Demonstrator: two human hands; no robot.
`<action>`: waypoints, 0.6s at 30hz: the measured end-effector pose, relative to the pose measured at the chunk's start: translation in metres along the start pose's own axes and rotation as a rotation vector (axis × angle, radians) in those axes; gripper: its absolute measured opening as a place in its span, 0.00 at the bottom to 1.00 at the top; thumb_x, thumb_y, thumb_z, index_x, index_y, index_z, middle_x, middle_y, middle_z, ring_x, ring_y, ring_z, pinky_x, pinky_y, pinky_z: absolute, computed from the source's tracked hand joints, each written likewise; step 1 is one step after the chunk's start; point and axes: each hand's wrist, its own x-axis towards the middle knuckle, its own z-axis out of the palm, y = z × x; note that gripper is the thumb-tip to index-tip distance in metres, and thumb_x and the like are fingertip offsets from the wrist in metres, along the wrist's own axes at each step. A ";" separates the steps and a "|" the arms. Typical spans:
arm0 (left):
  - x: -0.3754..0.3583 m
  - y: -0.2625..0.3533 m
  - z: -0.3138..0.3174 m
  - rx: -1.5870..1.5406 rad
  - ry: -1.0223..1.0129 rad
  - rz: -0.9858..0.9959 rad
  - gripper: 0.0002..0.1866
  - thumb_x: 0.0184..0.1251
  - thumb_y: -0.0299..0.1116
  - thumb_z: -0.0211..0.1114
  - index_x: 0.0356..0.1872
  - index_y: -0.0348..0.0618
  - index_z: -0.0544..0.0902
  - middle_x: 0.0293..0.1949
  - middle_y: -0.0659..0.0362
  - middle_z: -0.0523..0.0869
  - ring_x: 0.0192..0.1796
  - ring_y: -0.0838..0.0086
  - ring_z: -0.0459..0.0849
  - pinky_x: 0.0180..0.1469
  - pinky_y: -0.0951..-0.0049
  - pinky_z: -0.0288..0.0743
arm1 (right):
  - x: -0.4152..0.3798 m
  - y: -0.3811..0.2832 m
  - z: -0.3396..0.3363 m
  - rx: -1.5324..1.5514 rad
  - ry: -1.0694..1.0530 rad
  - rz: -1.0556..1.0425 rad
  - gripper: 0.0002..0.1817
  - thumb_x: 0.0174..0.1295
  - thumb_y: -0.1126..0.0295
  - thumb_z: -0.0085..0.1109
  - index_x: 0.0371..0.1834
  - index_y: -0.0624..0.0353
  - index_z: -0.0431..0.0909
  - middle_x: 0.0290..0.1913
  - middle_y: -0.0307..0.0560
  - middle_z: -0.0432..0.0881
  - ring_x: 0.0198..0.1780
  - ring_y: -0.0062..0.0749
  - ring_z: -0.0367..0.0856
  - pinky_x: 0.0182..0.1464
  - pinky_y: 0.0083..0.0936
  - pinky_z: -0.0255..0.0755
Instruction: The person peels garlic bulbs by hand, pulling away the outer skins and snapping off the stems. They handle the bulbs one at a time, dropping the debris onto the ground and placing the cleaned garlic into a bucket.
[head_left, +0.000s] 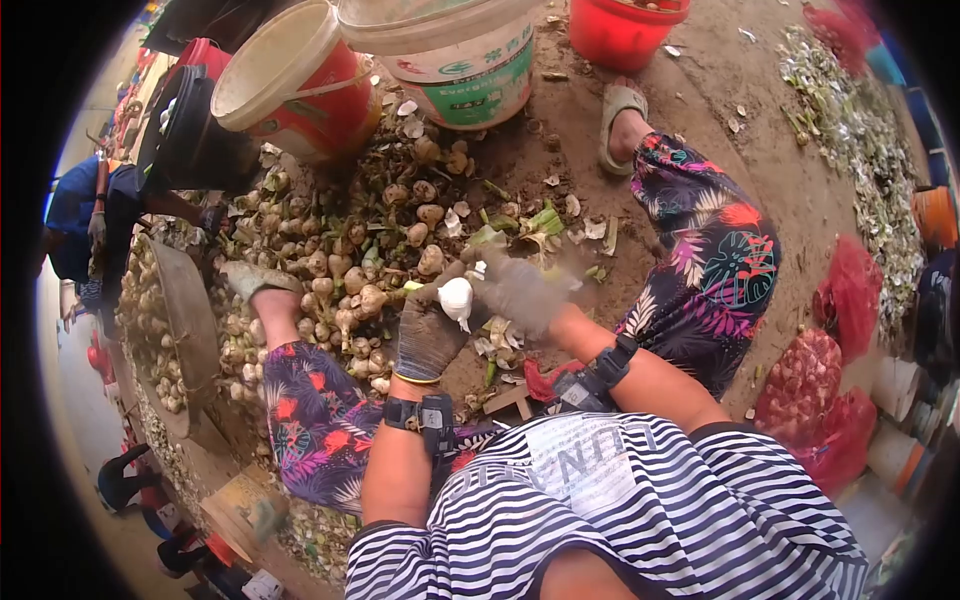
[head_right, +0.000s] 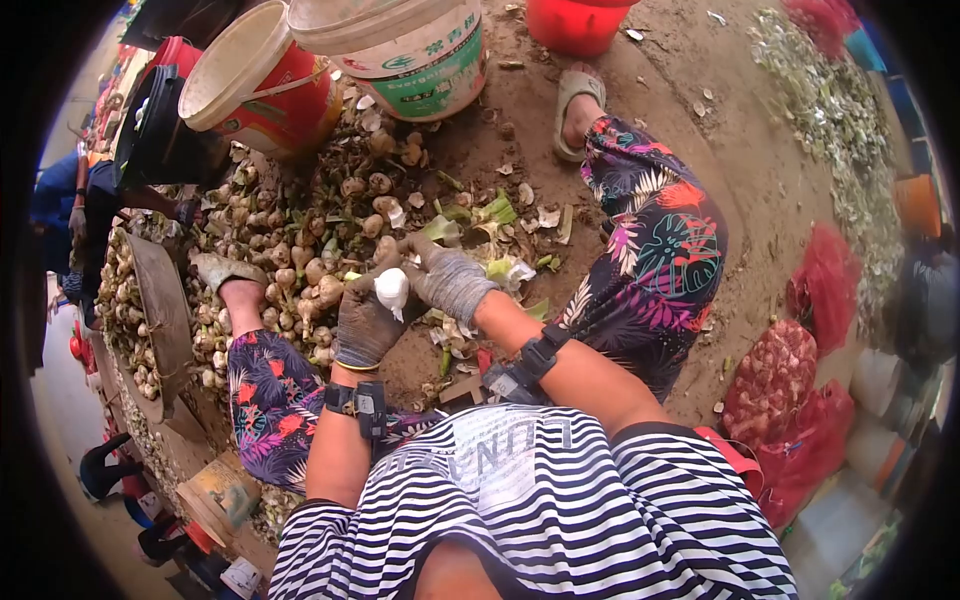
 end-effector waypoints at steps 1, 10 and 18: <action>-0.004 0.001 -0.002 -0.143 -0.014 -0.116 0.25 0.59 0.39 0.52 0.59 0.45 0.69 0.50 0.52 0.77 0.51 0.59 0.76 0.51 0.61 0.72 | 0.005 0.006 -0.002 -0.082 -0.069 0.105 0.20 0.50 0.65 0.51 0.48 0.54 0.72 0.38 0.61 0.79 0.42 0.54 0.77 0.44 0.40 0.70; 0.054 0.188 0.021 -0.033 -0.092 0.480 0.35 0.58 0.47 0.59 0.58 0.30 0.61 0.61 0.34 0.60 0.65 0.46 0.59 0.62 0.47 0.61 | 0.001 0.043 0.008 -0.449 -0.449 0.161 0.19 0.55 0.57 0.47 0.44 0.57 0.77 0.40 0.60 0.79 0.44 0.51 0.77 0.48 0.39 0.69; 0.281 0.176 -0.072 1.593 0.378 0.368 0.23 0.57 0.47 0.62 0.47 0.41 0.76 0.37 0.52 0.83 0.46 0.61 0.80 0.44 0.64 0.73 | 0.026 0.052 -0.001 -0.312 -0.471 0.389 0.19 0.58 0.57 0.45 0.44 0.58 0.76 0.39 0.61 0.79 0.44 0.52 0.77 0.49 0.41 0.69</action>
